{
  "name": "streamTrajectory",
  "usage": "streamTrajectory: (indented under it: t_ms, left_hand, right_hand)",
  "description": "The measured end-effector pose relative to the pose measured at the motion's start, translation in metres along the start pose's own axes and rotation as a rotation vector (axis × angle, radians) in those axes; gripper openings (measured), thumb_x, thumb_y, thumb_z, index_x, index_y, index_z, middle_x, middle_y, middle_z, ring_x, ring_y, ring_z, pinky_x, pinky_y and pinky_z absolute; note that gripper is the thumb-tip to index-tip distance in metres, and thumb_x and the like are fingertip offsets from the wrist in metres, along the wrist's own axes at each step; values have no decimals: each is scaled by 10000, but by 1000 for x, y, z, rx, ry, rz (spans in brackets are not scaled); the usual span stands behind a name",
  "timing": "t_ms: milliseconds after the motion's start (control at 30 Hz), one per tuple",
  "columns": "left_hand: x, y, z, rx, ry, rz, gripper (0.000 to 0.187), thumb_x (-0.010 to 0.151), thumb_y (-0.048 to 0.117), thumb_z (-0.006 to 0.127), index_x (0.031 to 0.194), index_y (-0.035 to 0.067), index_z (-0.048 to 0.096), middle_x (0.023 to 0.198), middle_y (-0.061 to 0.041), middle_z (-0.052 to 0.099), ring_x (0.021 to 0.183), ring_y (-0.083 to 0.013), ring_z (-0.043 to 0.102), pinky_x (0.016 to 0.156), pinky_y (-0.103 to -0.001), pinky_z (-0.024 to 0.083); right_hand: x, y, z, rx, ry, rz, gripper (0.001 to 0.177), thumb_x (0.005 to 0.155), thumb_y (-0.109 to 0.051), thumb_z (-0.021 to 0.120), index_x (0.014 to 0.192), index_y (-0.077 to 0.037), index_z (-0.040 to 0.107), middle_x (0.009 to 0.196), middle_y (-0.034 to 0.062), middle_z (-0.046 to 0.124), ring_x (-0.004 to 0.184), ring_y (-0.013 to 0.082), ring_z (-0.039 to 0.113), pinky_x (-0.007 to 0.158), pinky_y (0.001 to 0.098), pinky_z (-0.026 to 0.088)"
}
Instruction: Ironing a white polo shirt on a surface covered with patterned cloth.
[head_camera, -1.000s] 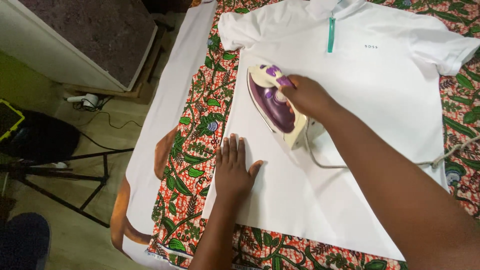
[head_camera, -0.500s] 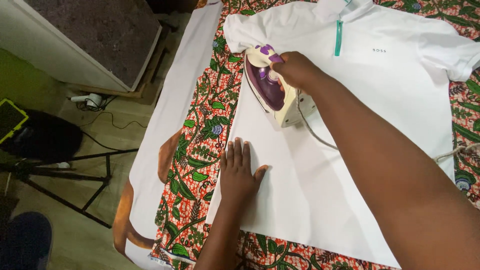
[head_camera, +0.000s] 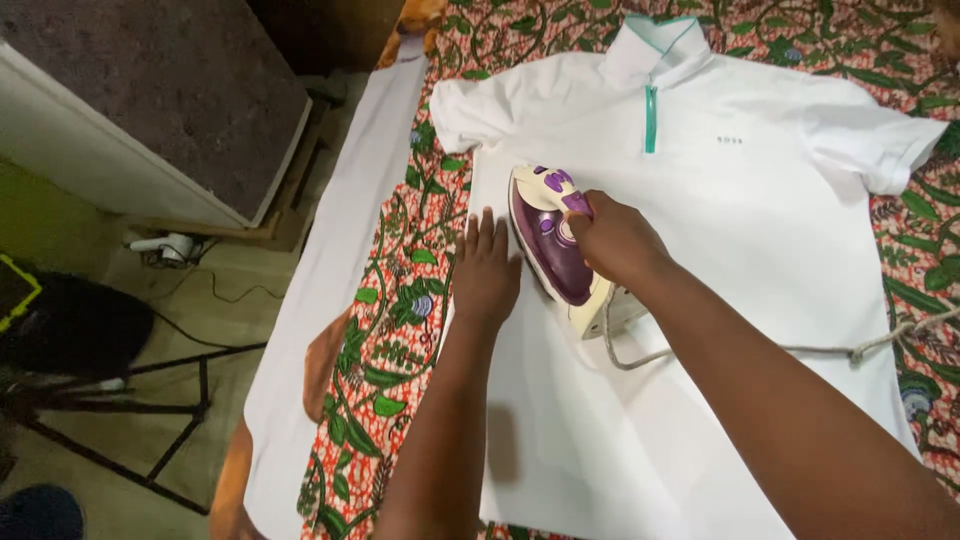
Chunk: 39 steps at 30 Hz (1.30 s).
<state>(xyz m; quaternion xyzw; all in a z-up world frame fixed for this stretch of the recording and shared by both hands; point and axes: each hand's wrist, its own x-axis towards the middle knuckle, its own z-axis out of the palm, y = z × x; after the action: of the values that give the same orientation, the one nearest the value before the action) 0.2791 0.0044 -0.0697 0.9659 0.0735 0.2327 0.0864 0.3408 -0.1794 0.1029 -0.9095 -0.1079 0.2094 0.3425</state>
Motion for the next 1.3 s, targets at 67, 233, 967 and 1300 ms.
streamTrajectory:
  t_ms: [67,233,967,1300]
  left_hand:
    - [0,-3,3,9,-12,1,608,995,370,488,1481,5,480,1599,-234,397,1490,-422,341,1215,-532,223]
    - [-1,0,-6,52,-75,-25,675,1043,512,429,1515,30,440,1607,-221,376,1501,-408,318,1228,-553,180]
    - [3,4,-12,22,-70,-43,698,1037,538,402,1516,31,429,1599,-220,371,1499,-396,297,1214,-546,183]
    - [0,4,-10,49,-124,-61,715,1036,554,371,1535,42,389,1617,-207,330,1513,-375,259,1229,-520,157]
  right_hand:
    - [18,-6,-4,8,16,8,354,1003,-358,491,1219,-99,597,835,115,721,707,250,709,709,442,545]
    - [90,-1,-3,17,55,9,336,995,-365,509,1173,-99,614,827,98,715,711,243,717,696,432,547]
    - [-48,78,-44,-57,-94,144,435,1008,-417,499,1336,-135,548,773,140,730,680,282,738,720,440,590]
    - [52,67,-39,-112,112,58,401,1003,-369,450,1243,-74,577,796,167,746,755,340,725,744,469,547]
